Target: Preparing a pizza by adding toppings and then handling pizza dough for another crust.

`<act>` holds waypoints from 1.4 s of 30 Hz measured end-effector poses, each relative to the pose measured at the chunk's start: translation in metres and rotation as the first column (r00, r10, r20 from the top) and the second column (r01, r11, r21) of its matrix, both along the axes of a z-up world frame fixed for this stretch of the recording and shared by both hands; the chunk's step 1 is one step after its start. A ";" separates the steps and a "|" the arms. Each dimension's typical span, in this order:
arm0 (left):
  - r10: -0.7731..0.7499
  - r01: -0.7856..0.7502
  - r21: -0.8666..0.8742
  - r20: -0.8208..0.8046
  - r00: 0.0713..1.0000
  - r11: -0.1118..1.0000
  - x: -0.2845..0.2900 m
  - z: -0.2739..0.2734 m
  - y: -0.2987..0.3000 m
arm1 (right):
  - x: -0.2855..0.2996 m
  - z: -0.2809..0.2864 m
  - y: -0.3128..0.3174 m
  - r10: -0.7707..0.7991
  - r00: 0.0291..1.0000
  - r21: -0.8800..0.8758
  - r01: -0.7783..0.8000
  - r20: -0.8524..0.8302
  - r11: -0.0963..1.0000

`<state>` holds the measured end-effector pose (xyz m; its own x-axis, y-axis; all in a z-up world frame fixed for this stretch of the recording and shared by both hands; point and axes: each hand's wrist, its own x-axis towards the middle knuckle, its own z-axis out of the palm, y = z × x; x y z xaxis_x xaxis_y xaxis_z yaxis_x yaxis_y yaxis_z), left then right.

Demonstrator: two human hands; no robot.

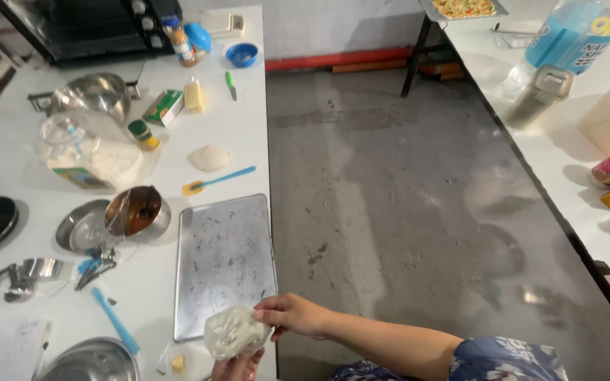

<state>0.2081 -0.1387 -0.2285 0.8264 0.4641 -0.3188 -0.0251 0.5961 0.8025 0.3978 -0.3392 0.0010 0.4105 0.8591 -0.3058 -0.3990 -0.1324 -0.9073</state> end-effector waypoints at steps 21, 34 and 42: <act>-0.262 0.221 0.236 0.160 0.952 0.946 0.263 0.222 -0.212 | 0.159 0.063 -0.228 -0.149 0.974 0.406 0.207 -0.169 0.890; -0.318 0.135 0.538 0.264 0.911 0.832 0.265 0.246 -0.230 | 0.186 0.033 -0.226 -0.356 0.915 0.420 0.253 0.189 0.871; -0.397 0.046 0.821 0.226 0.890 0.569 0.261 0.287 -0.216 | 0.183 0.052 -0.219 -0.308 0.833 0.308 0.176 0.460 0.935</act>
